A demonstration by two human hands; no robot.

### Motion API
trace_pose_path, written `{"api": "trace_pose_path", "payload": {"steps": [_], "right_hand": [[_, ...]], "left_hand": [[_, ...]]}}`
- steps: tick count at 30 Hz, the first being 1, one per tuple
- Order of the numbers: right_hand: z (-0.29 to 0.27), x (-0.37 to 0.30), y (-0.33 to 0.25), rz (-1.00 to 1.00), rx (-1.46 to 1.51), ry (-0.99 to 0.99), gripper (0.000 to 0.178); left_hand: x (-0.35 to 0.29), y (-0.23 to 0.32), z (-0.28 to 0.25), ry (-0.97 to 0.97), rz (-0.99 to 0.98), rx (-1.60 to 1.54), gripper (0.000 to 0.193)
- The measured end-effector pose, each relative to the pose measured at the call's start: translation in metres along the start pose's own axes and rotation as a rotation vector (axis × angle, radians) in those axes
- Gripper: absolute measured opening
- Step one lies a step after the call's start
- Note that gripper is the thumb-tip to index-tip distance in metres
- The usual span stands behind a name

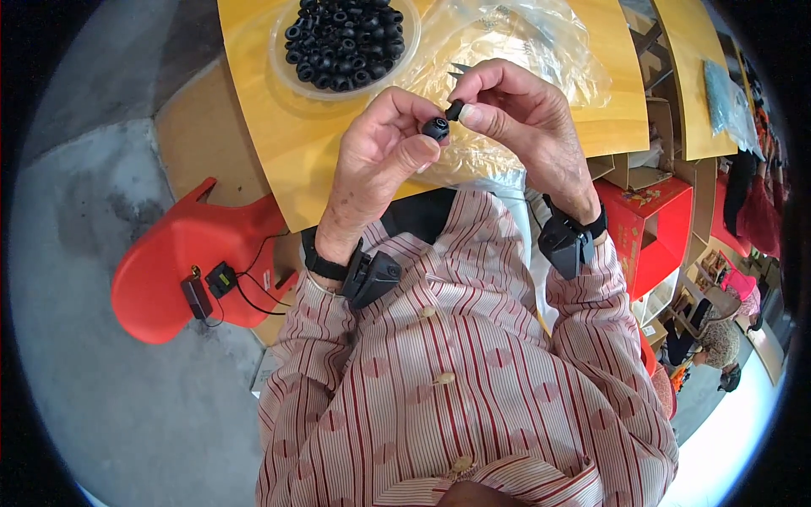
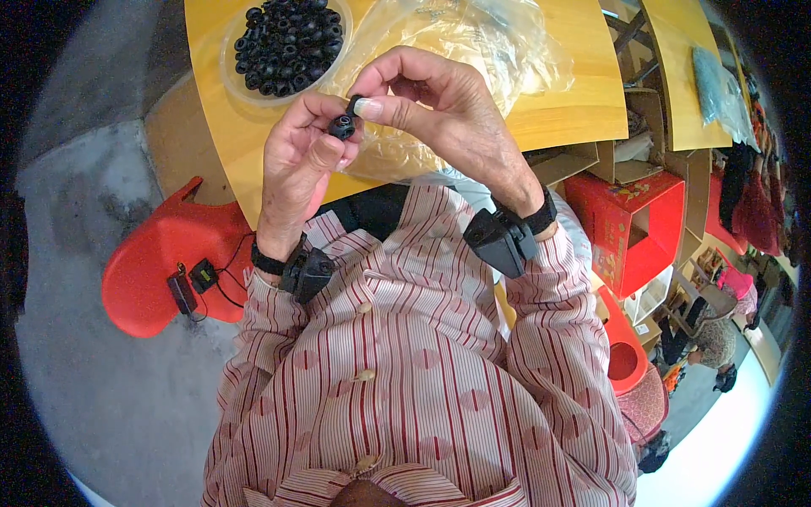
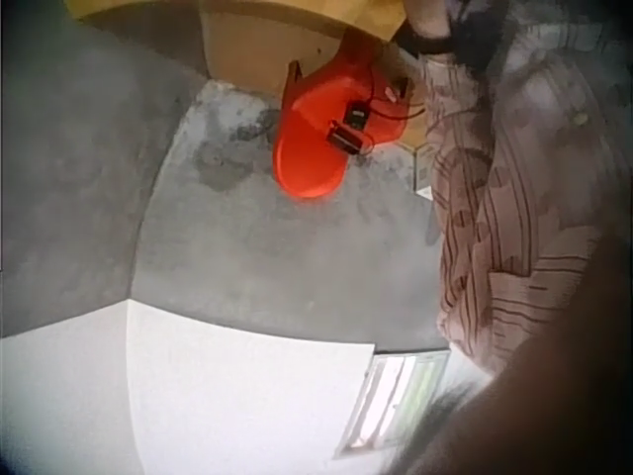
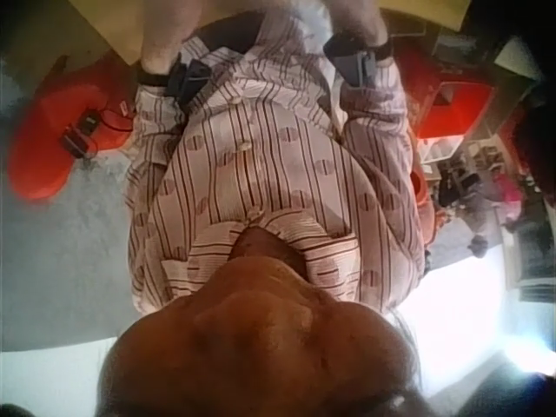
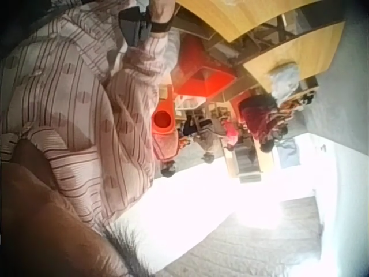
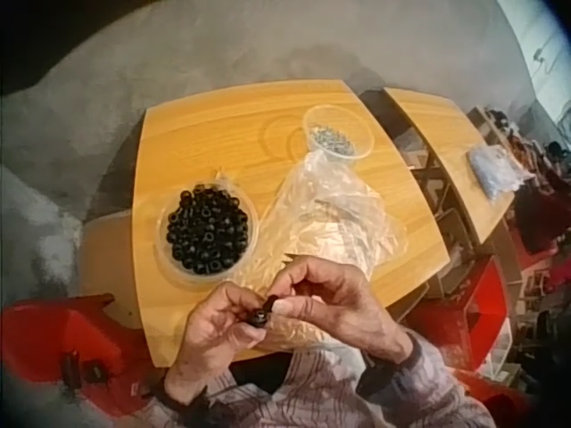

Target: The person trims small black plastic parts using thread snips and presses components together by hand to assemble cord locks.

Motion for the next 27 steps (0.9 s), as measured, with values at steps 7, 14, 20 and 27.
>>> {"api": "trace_pose_path", "payload": {"steps": [7, 14, 20, 27], "right_hand": [[0.0013, 0.0004, 0.0004, -0.025, -0.093, 0.017, 0.017], [0.0030, 0.0010, 0.0021, -0.017, -0.107, -0.010, 0.016], [0.0052, 0.0011, 0.0021, -0.037, -0.059, 0.000, 0.017], [0.0049, 0.0012, 0.0036, -0.044, -0.110, -0.004, 0.017]], "left_hand": [[-0.0008, 0.0001, -0.0014, 0.011, 0.007, 0.017, 0.029], [-0.0005, 0.0033, -0.0001, 0.023, -0.002, 0.021, 0.030], [-0.0009, 0.0015, -0.0017, 0.061, -0.005, 0.038, 0.029], [-0.0014, 0.0039, -0.0018, 0.065, 0.006, 0.047, 0.025]]}}
Point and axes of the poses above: each hand's wrist, its own x-axis towards the middle knuckle, its own z-axis out of the palm, y = z × x, the point moved 7 cm from there along x, towards the middle knuckle
